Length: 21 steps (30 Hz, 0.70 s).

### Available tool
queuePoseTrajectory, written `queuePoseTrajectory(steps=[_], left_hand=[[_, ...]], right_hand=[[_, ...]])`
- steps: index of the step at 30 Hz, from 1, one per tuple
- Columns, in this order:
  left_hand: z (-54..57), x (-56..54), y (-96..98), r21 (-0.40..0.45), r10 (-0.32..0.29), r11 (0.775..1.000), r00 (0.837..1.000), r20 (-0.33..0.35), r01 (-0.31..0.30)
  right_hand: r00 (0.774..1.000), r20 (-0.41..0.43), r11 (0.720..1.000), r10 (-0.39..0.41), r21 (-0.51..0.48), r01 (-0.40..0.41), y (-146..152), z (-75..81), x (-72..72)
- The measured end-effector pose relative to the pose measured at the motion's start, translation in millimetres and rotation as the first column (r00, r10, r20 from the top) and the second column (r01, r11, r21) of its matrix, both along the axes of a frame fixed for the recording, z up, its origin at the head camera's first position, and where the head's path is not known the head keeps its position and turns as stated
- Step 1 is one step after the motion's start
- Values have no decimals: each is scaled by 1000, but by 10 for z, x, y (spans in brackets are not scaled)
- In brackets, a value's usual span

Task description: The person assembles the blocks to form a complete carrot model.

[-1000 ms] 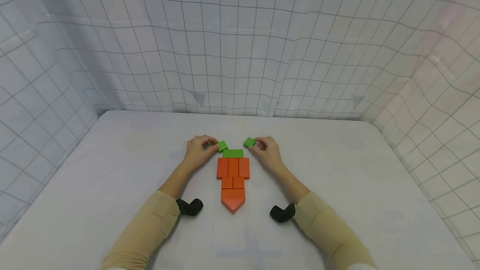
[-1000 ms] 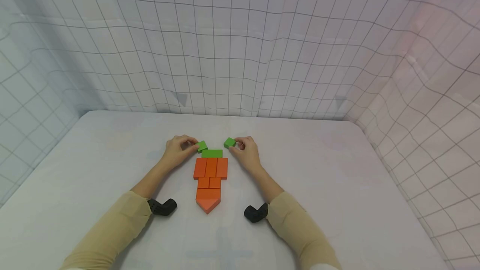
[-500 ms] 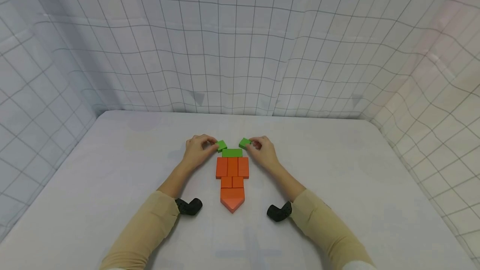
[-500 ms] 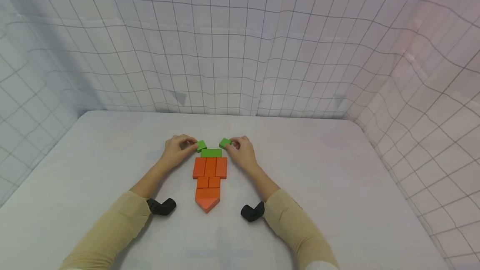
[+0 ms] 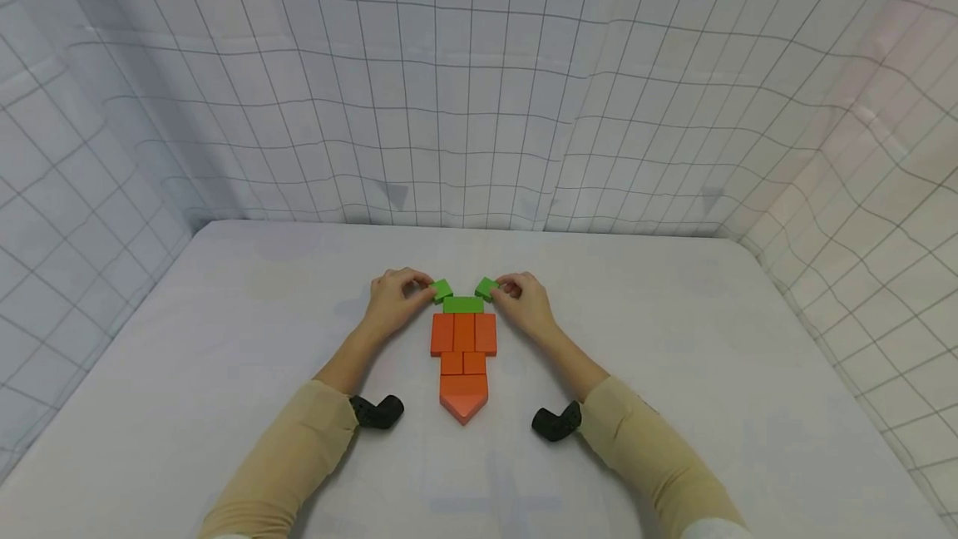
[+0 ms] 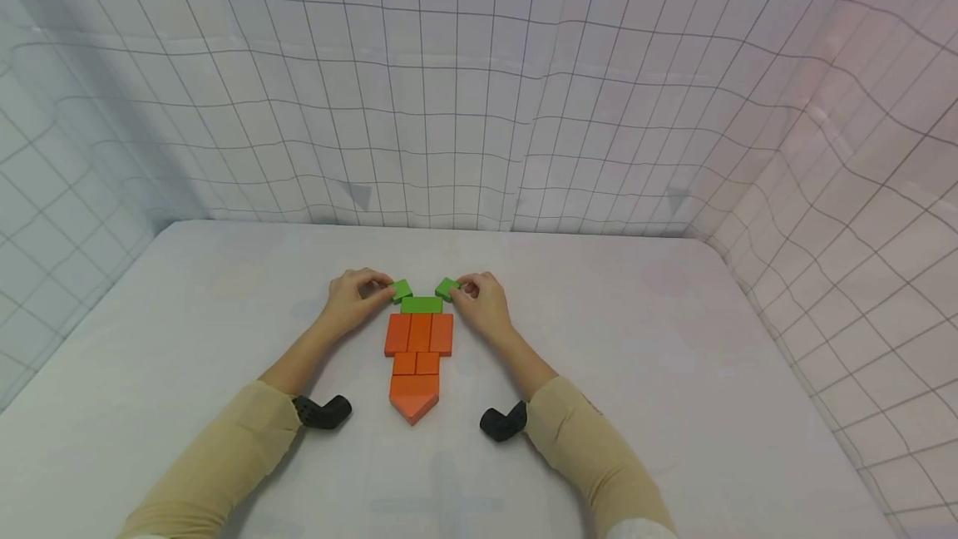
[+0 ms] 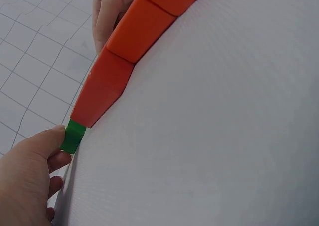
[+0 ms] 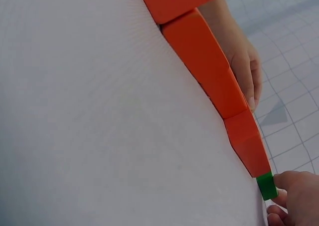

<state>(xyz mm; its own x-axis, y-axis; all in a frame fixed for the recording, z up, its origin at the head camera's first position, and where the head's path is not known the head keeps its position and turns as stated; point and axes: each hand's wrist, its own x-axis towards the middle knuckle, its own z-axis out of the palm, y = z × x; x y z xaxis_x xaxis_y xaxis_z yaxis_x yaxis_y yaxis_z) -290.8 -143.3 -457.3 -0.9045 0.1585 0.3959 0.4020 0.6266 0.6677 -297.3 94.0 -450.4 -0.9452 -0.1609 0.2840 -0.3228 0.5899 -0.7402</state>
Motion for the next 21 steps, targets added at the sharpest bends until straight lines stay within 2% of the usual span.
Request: queuePoseTrajectory(steps=[21], left_hand=[[-15,12,12,-10,8,1000,1000,-5,-8]], right_hand=[[1000,5,1000,6,-10,-6,21,-26,24]])
